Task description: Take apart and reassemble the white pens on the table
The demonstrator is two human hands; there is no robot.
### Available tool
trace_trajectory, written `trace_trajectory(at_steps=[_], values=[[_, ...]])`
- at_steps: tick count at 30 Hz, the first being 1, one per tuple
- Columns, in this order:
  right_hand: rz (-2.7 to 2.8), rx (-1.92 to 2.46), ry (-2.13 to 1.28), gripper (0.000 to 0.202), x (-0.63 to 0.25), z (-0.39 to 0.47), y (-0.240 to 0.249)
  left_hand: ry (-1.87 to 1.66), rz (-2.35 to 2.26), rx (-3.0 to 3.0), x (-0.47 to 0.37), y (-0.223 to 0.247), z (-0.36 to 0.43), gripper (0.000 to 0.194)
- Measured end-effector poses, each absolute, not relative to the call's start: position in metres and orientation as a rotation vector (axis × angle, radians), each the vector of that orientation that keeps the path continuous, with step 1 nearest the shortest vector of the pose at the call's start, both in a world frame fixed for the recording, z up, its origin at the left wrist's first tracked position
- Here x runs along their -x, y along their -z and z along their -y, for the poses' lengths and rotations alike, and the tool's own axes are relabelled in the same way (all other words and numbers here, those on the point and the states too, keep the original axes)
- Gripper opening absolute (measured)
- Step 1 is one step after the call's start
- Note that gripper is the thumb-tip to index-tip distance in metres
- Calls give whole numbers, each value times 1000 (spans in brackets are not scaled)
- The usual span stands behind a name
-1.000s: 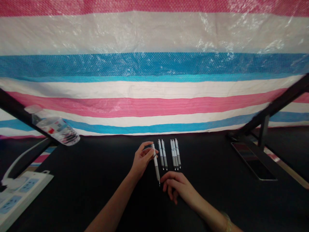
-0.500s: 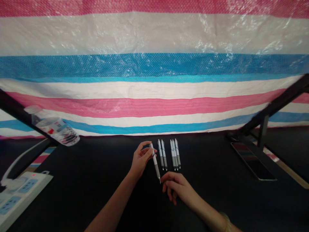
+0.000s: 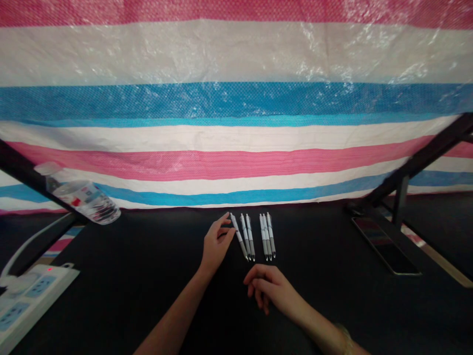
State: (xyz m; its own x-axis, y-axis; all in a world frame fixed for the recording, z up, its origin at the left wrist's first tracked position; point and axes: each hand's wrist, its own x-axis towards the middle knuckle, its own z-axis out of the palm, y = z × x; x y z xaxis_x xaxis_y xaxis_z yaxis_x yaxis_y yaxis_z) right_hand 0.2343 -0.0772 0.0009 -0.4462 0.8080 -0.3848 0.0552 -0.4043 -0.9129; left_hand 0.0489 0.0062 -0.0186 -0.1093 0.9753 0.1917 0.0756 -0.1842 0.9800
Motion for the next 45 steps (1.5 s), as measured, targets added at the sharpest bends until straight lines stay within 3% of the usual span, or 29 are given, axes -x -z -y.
trace_trajectory(at_steps=[4,7,10,13,17,24,30,40,45], values=[[1481,1267,-1717,22,-237,79,-9,-1327,-1224,-1456,-50,21,-5,44],[1892,1308,-1107,18,-243,78,-21,-1272,-1216,-1570,-52,21,-3,42],[2208,1290,-482,29,-252,73,-26,-1236,-1211,-1623,-53,18,-2,40],[2382,1263,-139,38,-260,65,-21,-1228,-1202,-1617,-54,14,-1,38],[2523,1240,121,29,-264,58,-10,-1233,-1196,-1561,-54,9,1,33],[2606,1180,236,13,-260,57,-10,-1244,-1187,-1491,-55,2,4,23],[2648,999,130,14,-257,61,-27,-1264,-1198,-1419,-55,1,3,19],[1829,834,-91,35,-263,83,-35,-1243,-1119,-1252,-52,-6,2,23],[1675,759,-191,41,-259,93,-36,-1172,-1009,-1167,-53,-9,4,31]])
